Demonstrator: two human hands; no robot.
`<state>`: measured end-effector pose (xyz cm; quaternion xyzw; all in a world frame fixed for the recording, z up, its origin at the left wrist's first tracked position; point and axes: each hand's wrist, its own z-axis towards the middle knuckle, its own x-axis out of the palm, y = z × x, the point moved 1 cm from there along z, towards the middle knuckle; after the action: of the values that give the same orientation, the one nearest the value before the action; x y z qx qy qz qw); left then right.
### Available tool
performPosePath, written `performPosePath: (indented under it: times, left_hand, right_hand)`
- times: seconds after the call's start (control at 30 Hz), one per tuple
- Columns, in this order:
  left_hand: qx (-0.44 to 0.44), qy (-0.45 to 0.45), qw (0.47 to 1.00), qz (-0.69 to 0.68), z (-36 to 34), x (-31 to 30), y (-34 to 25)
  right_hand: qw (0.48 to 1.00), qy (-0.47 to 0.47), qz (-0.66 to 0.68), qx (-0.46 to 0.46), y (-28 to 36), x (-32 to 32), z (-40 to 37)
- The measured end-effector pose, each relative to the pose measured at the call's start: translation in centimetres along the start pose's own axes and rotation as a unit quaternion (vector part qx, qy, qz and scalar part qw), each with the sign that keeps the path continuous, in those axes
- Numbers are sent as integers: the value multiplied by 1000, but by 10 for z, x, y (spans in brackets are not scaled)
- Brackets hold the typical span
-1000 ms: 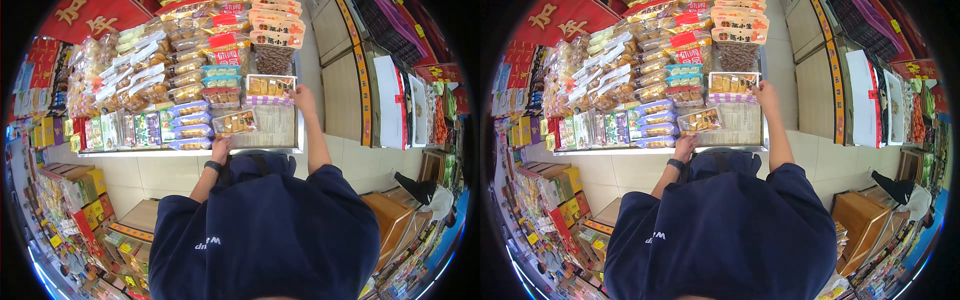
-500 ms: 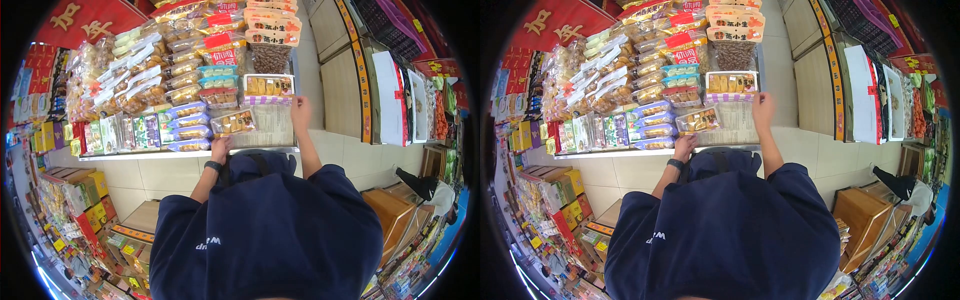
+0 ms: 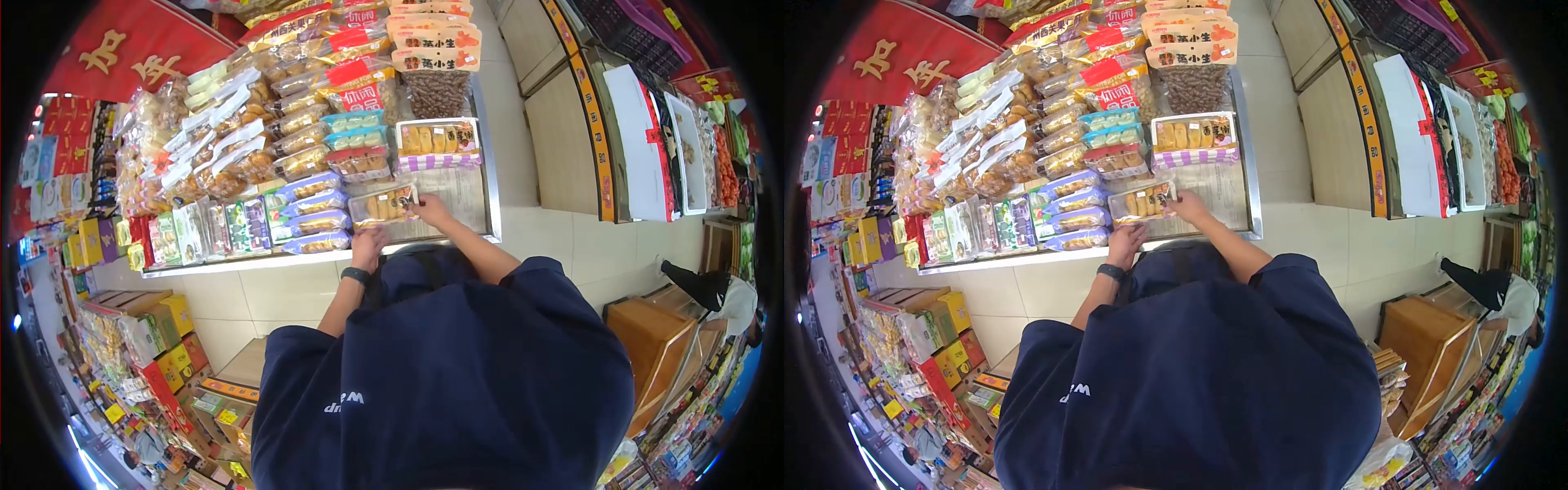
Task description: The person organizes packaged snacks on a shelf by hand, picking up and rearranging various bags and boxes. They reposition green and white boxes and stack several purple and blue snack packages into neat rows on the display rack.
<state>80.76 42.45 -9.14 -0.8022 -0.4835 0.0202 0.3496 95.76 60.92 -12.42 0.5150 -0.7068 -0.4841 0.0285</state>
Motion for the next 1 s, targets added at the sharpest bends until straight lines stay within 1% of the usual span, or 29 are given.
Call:
performPosePath:
  times: [0.07, 0.1, 0.17, 0.2, 0.3, 0.33, 0.4, 0.5, 0.53, 0.6, 0.63, 0.67, 0.7, 0.73, 0.83, 0.9, 1.0]
  left_hand:
    - [2, 10, 1000, -7, 5, -9, 8]
    - [-15, 12, 1000, -14, 3, -8, 6]
    - [-52, 19, 998, -28, -1, -7, 5]
    - [-69, 18, 997, -21, -16, 3, -7]
    - [-98, 48, 994, -17, -21, 5, -6]
    - [-123, 63, 990, -16, -25, 10, -12]
    - [-71, 75, 995, -3, -44, 36, -28]
    - [-14, 121, 992, 23, -64, 78, -56]
    - [3, 141, 989, 32, -63, 91, -65]
    - [68, 157, 978, 119, -51, 116, -85]
    - [102, 164, 968, 163, -44, 129, -96]
    - [128, 148, 961, 197, -39, 143, -104]
    - [135, 141, 956, 220, -32, 151, -109]
    - [142, 134, 950, 242, -25, 159, -114]
    - [176, 104, 941, 271, -2, 169, -113]
    - [205, 93, 936, 269, 7, 169, -109]
    - [212, 81, 943, 242, 9, 172, -104]
  right_hand:
    - [999, 17, 38, 1, 0, -5, -10]
    - [998, 25, 55, 3, -1, -8, -17]
    - [985, 18, 169, -31, -5, -14, -38]
    - [973, 12, 224, -48, -7, -18, -48]
    - [994, -9, 100, -50, 13, -66, -92]
    - [986, -6, 156, -62, 7, -76, -98]
    - [960, -2, 267, -85, -4, -99, -107]
    - [949, -29, 299, -90, 37, -155, -125]
    - [948, -45, 300, -96, 47, -170, -123]
    - [943, -77, 305, -111, 60, -196, -106]
    - [947, -106, 279, -116, 59, -203, -93]
    - [950, -135, 252, -122, 56, -209, -79]
    - [952, -165, 224, -129, 57, -216, -68]
    - [961, -178, 192, -85, 58, -219, -59]
    - [966, -228, 115, -51, 55, -219, -40]
    - [961, -230, 138, -66, 43, -210, -25]
    - [956, -237, 153, -81, 26, -198, -11]
